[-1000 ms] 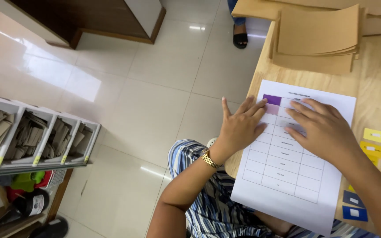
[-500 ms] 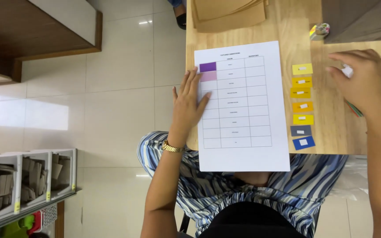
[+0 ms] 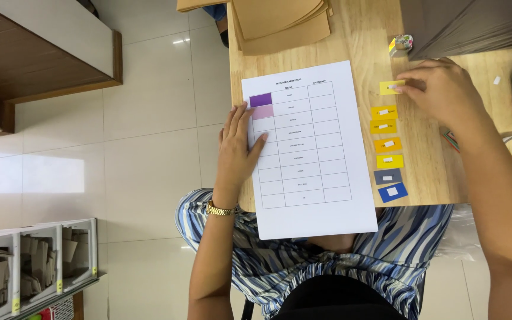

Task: The person is creating a color reference chart by cutting double-sided tape, applying it to colored paper strips, and sticking them onto a printed template.

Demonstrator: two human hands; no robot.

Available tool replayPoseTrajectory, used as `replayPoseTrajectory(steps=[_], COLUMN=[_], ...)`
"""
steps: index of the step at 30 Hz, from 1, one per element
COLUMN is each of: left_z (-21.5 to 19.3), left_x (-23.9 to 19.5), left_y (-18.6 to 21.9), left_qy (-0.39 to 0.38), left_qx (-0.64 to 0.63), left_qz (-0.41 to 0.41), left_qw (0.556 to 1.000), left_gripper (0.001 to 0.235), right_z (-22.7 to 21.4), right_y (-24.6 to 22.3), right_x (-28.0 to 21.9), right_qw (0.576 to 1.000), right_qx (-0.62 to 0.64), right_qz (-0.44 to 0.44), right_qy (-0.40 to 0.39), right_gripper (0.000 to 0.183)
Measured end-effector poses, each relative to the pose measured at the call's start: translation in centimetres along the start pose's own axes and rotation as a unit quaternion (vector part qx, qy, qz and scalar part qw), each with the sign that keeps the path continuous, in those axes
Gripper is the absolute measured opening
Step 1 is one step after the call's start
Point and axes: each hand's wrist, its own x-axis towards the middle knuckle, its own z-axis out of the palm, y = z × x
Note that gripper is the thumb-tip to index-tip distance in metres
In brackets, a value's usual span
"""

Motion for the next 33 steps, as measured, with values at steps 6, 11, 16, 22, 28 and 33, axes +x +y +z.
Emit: replayPoseTrajectory(steps=[6,11,16,22,28,33], left_z=[1.7,0.8,0.5,0.5,0.8,0.3], left_x=[-0.2,-0.3,-0.4,-0.4,-0.8,-1.9], left_y=[-2.1,-0.8,-0.5,-0.4,-0.3,2.2], left_qy=[0.078,0.025,0.021,0.029,0.106,0.159], left_qx=[0.029,-0.001,-0.011,-0.01,0.104,0.121], left_qz=[0.036,0.003,-0.006,-0.002,0.016,0.034], left_qw=[0.996,1.0,1.0,1.0,0.989,0.979], left_gripper=[0.055,0.058,0.059,0.058,0.047,0.037], right_z=[4.4,14.1,14.0,12.9,11.0,6.9], right_y=[6.3,18.3,17.4,15.6,13.0,7.0], right_x=[0.7,3.2,2.9,2.3,1.1,-0.6], right_qw=[0.997,0.979,0.979,0.975,0.972,0.976], right_qx=[-0.049,0.194,0.174,0.195,0.223,0.205], right_qz=[-0.047,0.048,0.095,0.098,0.04,0.054], right_qy=[-0.035,-0.039,-0.044,-0.027,0.057,0.041], right_gripper=[0.028,0.023,0.03,0.034,0.015,0.007])
